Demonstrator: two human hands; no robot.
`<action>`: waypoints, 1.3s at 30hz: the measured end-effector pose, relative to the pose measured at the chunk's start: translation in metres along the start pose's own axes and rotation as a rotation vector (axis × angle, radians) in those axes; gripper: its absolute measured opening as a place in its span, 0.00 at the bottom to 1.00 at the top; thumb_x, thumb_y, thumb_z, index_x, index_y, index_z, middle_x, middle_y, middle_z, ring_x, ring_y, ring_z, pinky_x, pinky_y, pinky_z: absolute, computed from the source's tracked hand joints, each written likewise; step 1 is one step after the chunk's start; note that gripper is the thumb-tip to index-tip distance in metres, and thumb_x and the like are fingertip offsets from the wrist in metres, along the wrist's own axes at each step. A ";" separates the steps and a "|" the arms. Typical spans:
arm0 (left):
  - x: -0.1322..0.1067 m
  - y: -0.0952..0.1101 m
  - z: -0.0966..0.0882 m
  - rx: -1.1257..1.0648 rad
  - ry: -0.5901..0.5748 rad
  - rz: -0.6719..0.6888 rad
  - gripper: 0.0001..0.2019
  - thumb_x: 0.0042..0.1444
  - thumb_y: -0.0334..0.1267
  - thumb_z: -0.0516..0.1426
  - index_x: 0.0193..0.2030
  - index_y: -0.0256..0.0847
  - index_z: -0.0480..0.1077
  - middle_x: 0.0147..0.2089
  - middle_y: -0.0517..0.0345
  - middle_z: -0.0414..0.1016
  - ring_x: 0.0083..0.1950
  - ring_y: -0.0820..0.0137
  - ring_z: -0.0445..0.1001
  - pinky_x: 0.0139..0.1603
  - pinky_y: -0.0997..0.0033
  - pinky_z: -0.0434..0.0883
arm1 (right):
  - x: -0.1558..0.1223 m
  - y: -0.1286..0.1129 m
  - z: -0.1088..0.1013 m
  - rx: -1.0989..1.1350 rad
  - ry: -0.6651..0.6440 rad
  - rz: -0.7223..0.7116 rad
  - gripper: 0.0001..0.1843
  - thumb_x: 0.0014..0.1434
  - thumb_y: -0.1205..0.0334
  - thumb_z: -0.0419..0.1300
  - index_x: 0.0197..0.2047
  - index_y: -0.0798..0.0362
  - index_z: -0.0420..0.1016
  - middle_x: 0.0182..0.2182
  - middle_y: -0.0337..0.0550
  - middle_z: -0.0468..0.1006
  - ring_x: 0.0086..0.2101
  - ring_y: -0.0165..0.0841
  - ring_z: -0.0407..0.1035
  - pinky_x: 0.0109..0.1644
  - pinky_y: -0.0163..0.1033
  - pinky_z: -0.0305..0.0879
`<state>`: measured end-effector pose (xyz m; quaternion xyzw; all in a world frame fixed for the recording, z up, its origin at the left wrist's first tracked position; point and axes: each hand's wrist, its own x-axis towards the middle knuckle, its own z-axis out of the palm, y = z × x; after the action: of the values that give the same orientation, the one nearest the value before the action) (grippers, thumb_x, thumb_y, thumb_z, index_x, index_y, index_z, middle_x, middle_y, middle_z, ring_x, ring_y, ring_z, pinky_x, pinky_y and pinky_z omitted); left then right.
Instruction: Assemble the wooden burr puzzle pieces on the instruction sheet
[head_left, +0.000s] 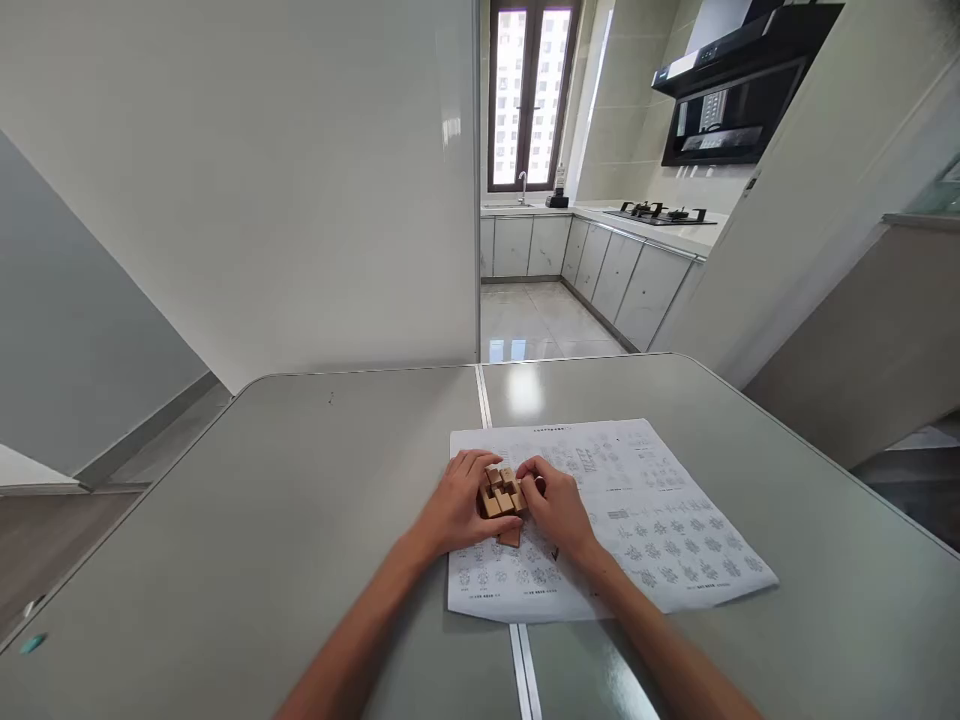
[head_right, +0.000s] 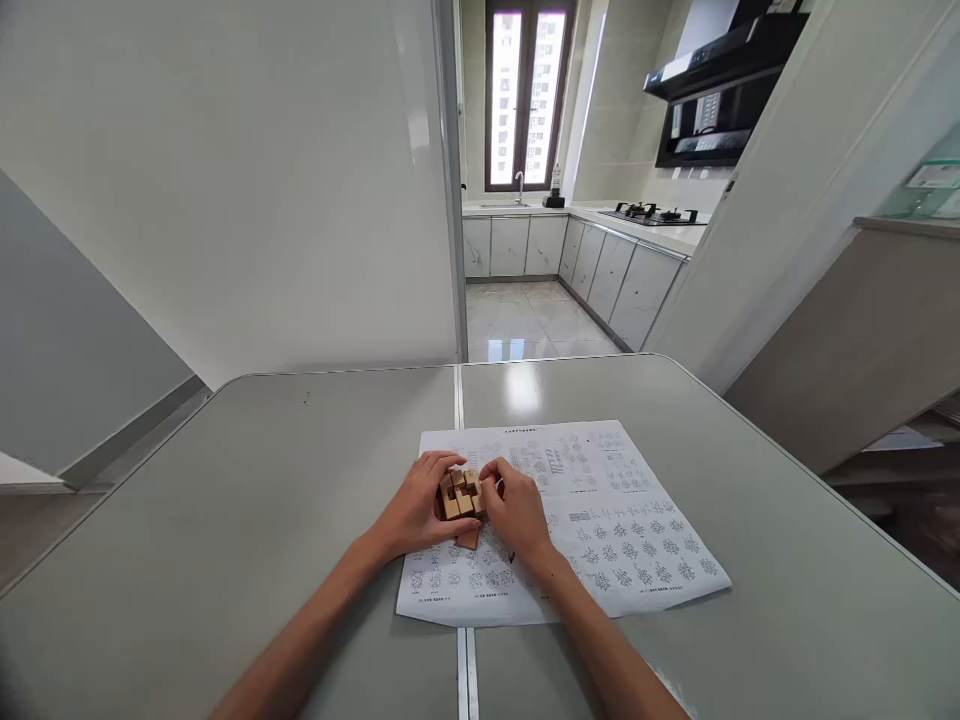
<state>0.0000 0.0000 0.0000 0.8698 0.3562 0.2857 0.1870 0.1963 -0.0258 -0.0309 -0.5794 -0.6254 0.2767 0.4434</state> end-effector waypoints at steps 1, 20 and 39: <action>0.000 -0.002 -0.001 0.012 0.005 -0.003 0.38 0.46 0.51 0.73 0.60 0.46 0.63 0.60 0.46 0.71 0.61 0.52 0.70 0.62 0.48 0.69 | 0.000 0.000 0.000 -0.002 0.000 -0.003 0.10 0.64 0.60 0.50 0.34 0.49 0.70 0.26 0.37 0.76 0.24 0.33 0.67 0.31 0.37 0.59; 0.000 -0.009 -0.010 0.088 -0.003 0.040 0.28 0.46 0.55 0.71 0.47 0.44 0.69 0.54 0.49 0.73 0.55 0.54 0.71 0.58 0.52 0.68 | -0.002 -0.008 -0.003 -0.099 -0.046 -0.016 0.11 0.66 0.50 0.55 0.44 0.48 0.69 0.27 0.35 0.78 0.23 0.33 0.69 0.31 0.37 0.59; 0.000 -0.013 -0.011 0.052 -0.012 0.006 0.31 0.42 0.57 0.73 0.46 0.44 0.69 0.53 0.48 0.73 0.56 0.53 0.71 0.58 0.51 0.69 | 0.001 -0.006 -0.007 -0.088 -0.118 -0.008 0.11 0.62 0.56 0.55 0.47 0.47 0.68 0.29 0.34 0.77 0.24 0.32 0.70 0.31 0.37 0.62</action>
<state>-0.0136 0.0099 0.0015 0.8771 0.3600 0.2716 0.1655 0.2001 -0.0273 -0.0223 -0.5786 -0.6644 0.2808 0.3808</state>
